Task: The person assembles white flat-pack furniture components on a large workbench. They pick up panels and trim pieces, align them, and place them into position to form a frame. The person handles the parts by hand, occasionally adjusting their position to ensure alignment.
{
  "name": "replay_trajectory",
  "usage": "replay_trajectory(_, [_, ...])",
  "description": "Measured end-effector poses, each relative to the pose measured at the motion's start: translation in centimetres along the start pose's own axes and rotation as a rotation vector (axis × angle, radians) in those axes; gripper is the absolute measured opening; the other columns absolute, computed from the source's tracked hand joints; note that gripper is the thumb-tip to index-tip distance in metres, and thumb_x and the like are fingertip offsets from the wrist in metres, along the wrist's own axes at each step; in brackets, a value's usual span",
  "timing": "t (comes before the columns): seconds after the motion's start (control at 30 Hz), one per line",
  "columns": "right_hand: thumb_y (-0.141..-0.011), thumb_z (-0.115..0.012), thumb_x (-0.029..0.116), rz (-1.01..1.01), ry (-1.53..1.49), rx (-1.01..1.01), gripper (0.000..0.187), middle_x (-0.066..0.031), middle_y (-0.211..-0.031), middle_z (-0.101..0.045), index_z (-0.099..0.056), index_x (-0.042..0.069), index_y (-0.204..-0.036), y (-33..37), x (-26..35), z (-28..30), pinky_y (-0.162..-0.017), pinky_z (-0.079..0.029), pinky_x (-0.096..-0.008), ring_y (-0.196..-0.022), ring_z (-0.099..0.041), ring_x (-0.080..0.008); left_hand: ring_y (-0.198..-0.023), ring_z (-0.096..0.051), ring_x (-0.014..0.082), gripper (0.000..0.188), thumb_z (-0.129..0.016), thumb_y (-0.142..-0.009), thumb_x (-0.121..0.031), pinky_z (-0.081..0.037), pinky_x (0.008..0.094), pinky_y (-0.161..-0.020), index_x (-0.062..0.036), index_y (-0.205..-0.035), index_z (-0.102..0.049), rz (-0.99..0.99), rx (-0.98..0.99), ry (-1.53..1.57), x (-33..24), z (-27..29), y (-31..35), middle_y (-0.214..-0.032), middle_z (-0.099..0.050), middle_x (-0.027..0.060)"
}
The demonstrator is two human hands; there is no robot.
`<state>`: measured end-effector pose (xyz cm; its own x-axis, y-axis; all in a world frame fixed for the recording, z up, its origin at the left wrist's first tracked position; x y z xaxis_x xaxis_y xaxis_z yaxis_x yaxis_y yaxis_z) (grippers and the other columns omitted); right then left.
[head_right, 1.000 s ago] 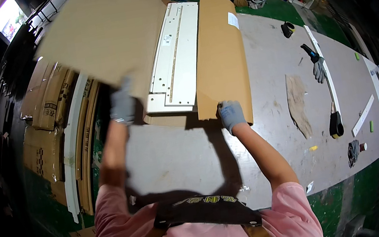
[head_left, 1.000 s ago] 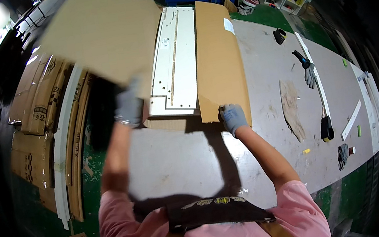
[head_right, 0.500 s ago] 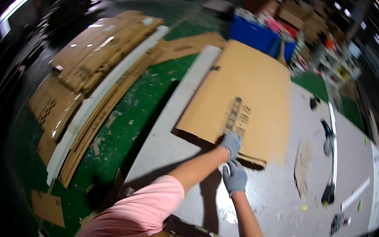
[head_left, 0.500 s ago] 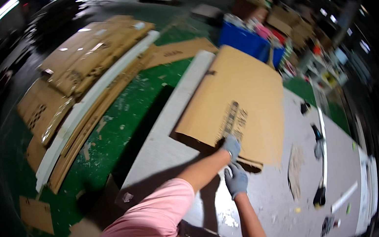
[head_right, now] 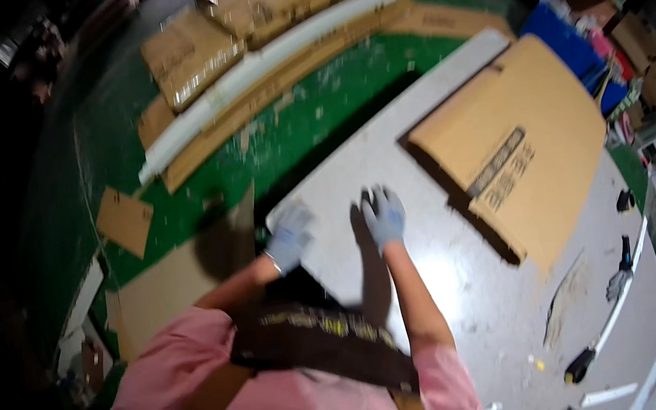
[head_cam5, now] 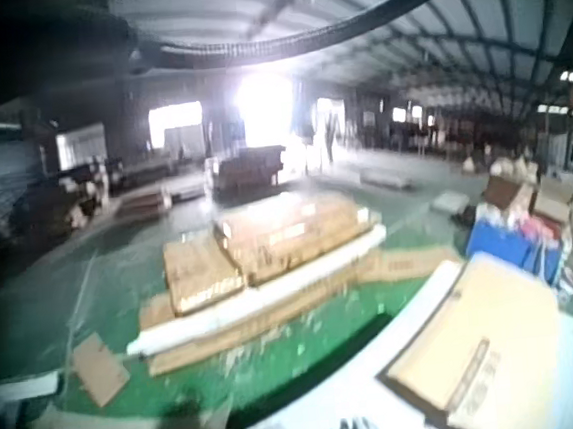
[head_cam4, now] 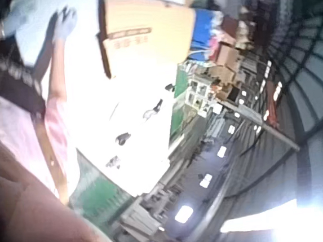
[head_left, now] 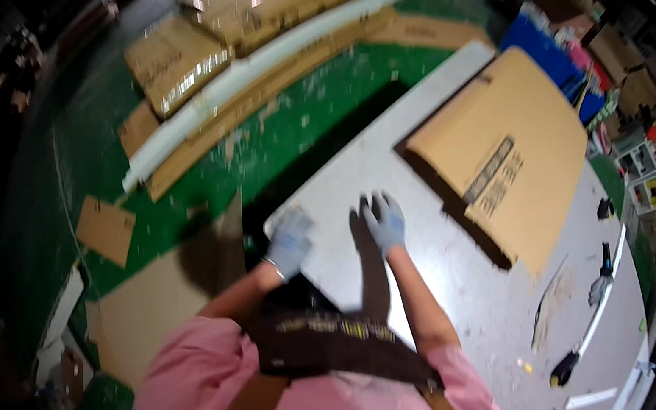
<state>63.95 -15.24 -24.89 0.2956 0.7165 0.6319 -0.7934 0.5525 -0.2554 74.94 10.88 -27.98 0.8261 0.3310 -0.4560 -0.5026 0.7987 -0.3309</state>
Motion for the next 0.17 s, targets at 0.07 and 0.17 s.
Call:
replay_trajectory(0.07, [-0.088,-0.062,0.041,-0.019,0.255,0.145,0.049,-0.0219,-0.143,-0.047,-0.060,0.014,-0.130,1.5,-0.6,-2.2,-0.114,-0.026,-0.0543,-0.135,-0.039,-0.0398,-0.129,-0.044,0.0412,0.048,-0.065,-0.079,-0.027,-0.034,0.0496,-0.109,-0.0068,-0.123,-0.060,0.470,0.281,-0.138,0.4,6.3,0.0,-0.130,-0.054,0.0205])
replay_trajectory(0.17, [-0.094,-0.052,0.036,-0.078,0.378,0.003,0.051,-0.0209,-0.147,-0.042,-0.052,0.012,-0.138,2.5,2.8,-4.3,-0.116,-0.017,-0.0576,-0.140,-0.032,-0.0393,-0.121,-0.053,0.0382,0.049,-0.069,-0.081,-0.029,-0.042,0.0459,-0.102,-0.0013,-0.121,-0.061,0.688,-0.146,-0.252,11.8,5.8,12.6,-0.120,-0.061,0.0229])
Point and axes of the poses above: each hand's wrist, its own y-axis away from the middle knuckle, its own z-axis out of the back of the hand, x = y × z, the point moved 1 cm from there along -y, towards the middle knuckle
